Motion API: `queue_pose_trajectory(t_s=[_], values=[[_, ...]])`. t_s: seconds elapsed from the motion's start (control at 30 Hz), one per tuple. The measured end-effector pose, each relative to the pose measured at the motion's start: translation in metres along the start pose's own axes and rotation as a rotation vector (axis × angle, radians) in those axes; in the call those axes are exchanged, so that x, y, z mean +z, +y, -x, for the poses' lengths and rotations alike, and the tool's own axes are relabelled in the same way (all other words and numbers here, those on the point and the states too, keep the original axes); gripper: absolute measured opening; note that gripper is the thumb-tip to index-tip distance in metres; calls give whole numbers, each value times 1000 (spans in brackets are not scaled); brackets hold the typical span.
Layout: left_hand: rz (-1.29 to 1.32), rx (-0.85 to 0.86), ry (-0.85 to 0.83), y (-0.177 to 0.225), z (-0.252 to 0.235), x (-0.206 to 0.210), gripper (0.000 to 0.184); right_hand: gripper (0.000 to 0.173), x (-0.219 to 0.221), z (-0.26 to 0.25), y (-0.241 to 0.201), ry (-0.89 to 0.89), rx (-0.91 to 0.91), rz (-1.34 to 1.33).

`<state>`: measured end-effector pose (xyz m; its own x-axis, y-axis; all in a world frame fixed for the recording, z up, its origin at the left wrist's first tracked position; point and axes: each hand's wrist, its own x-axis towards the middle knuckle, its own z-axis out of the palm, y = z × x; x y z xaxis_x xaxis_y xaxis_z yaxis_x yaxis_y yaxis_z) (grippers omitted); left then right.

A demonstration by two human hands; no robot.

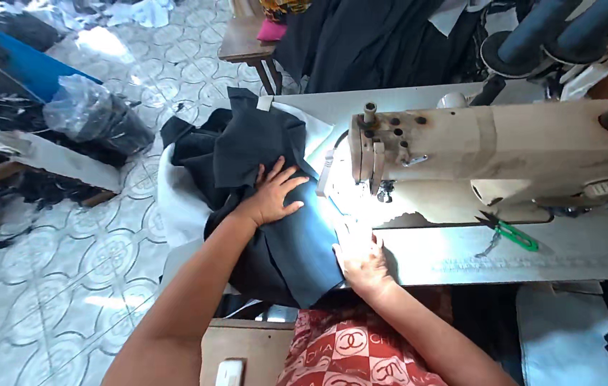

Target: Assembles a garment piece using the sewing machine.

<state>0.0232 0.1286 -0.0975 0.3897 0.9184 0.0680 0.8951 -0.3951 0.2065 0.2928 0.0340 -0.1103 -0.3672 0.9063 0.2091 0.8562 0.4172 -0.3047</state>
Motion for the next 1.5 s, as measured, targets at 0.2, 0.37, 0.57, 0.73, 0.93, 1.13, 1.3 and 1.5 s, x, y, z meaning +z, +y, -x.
queue_pose_trajectory(t_s=[0.2,0.37,0.57,0.73,0.93,1.13,1.3,1.5], values=[[-22,27,115,47,18,-12,36,33,-43,-50,53,-79,309,-259],[262,-13,126,112,22,-24,19,32,-27,-80,68,-126,393,-188],[352,-90,191,138,4,-9,23,39,-16,-85,66,-97,363,-246],[347,-51,292,143,-10,30,28,40,-22,-84,68,-161,328,-238],[153,-37,328,147,-21,48,36,30,-36,-70,75,-258,226,-299],[100,-81,293,153,-26,46,43,37,-55,-90,84,-344,324,-210],[146,-76,257,164,-4,40,38,46,-51,-115,114,-30,348,-191],[197,-239,253,216,85,38,45,16,-65,-32,102,71,-354,-193]])
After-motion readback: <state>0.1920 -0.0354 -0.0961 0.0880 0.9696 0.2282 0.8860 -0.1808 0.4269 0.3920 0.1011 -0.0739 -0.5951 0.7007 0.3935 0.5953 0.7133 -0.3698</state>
